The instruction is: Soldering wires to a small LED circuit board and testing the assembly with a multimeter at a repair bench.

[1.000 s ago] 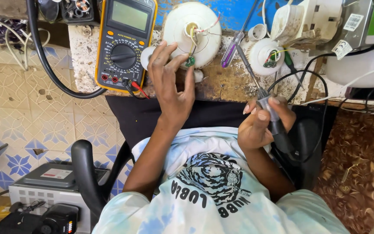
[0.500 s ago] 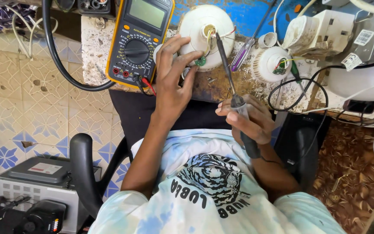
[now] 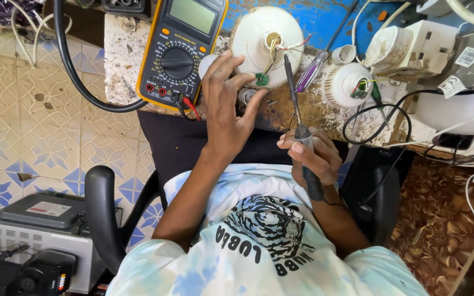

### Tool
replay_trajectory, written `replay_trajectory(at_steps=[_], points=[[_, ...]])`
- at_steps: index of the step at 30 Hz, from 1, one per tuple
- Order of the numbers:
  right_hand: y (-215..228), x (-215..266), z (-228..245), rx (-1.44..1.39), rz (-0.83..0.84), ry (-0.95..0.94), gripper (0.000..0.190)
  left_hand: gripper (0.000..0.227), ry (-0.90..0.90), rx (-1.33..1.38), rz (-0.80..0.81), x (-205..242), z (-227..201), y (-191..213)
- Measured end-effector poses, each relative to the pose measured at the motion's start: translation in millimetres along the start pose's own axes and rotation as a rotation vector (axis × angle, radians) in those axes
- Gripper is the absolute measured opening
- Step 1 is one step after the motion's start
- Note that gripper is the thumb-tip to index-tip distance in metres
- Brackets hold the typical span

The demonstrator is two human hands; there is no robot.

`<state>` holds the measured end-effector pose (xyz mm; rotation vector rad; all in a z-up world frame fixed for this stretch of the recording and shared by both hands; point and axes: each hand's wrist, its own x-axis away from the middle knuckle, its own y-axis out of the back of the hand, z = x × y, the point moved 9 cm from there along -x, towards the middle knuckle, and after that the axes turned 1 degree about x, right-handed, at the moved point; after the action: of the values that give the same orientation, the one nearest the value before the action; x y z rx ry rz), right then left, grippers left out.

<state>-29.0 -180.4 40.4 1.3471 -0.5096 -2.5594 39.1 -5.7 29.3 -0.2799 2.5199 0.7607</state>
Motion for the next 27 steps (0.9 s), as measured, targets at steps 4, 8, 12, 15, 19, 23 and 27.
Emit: replay_trajectory(at_steps=[4,8,12,15,19,23,27], points=[[4,17,-3,0.011,0.239,-0.016,0.046,0.034,-0.017,-0.032,-0.028,4,1,-8],[3,7,2,-0.021,0.250,-0.007,0.049,0.031,-0.028,-0.014,-0.068,4,2,-9],[4,6,2,-0.049,0.285,0.004,0.050,0.028,-0.046,0.014,-0.096,2,1,-6],[5,10,1,-0.029,0.270,-0.001,0.050,0.023,-0.066,0.012,-0.080,2,0,-9],[5,22,-6,-0.054,0.303,-0.029,0.060,0.025,-0.068,0.010,-0.068,3,1,-10],[4,20,-3,-0.019,0.243,-0.008,0.050,0.020,-0.093,0.021,-0.069,2,-1,-9],[5,12,0,-0.012,0.164,-0.009,0.040,0.023,-0.123,0.106,-0.210,9,7,-11]])
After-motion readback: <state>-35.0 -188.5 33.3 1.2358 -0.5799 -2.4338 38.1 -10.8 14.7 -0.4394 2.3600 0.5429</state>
